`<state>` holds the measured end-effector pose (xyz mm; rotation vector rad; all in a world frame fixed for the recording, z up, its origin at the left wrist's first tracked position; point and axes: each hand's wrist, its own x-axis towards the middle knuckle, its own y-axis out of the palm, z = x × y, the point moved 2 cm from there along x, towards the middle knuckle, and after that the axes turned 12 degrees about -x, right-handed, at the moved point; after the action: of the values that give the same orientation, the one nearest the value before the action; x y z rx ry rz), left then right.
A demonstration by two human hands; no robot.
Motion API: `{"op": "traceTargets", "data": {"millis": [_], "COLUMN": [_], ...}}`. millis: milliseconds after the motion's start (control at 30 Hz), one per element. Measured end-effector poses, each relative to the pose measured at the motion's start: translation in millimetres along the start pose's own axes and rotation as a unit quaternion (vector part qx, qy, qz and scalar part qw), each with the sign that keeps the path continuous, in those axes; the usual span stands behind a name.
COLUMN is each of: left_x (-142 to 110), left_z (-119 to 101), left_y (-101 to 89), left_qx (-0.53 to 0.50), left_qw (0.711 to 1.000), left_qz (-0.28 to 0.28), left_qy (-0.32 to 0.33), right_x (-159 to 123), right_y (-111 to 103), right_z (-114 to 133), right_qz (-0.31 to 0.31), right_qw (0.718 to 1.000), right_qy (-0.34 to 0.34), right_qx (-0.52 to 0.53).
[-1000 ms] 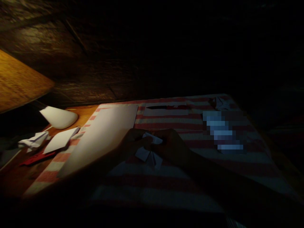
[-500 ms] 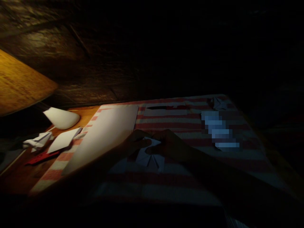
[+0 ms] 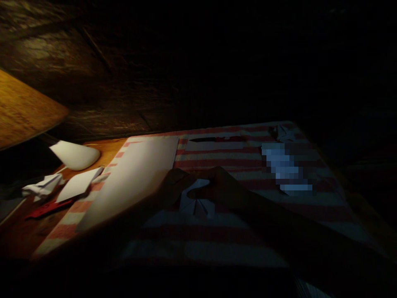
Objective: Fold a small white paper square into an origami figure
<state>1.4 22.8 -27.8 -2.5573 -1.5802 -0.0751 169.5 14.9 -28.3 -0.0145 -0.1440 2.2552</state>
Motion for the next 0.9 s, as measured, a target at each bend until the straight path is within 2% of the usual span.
{"op": "traceTargets", "data": {"millis": [233, 533, 667, 900], "left_x": [-3.4, -2.8, -2.0, -2.2], "left_z": [-6.9, -5.9, -2.8, -10.4], "left_y": [-2.1, 3.7, 1.6, 4.7], "left_qx": [0.06, 0.033, 0.004, -0.028], "left_qw": [0.998, 0.997, 0.997, 0.998], "left_qz": [-0.014, -0.032, -0.061, -0.054], "left_qy": [0.013, 0.062, 0.044, 0.036], "right_x": [-1.7, -2.3, -1.8, -3.3], "right_y": [0.4, 5.8, 5.3, 1.0], "right_z": [8.5, 8.2, 7.8, 11.1], "right_qz": [-0.031, -0.041, -0.059, -0.061], "right_qw": [0.999, 0.988, 0.988, 0.989], "right_qy": [0.008, 0.034, 0.048, 0.075], "right_qx": [0.039, 0.147, 0.133, 0.111]}}
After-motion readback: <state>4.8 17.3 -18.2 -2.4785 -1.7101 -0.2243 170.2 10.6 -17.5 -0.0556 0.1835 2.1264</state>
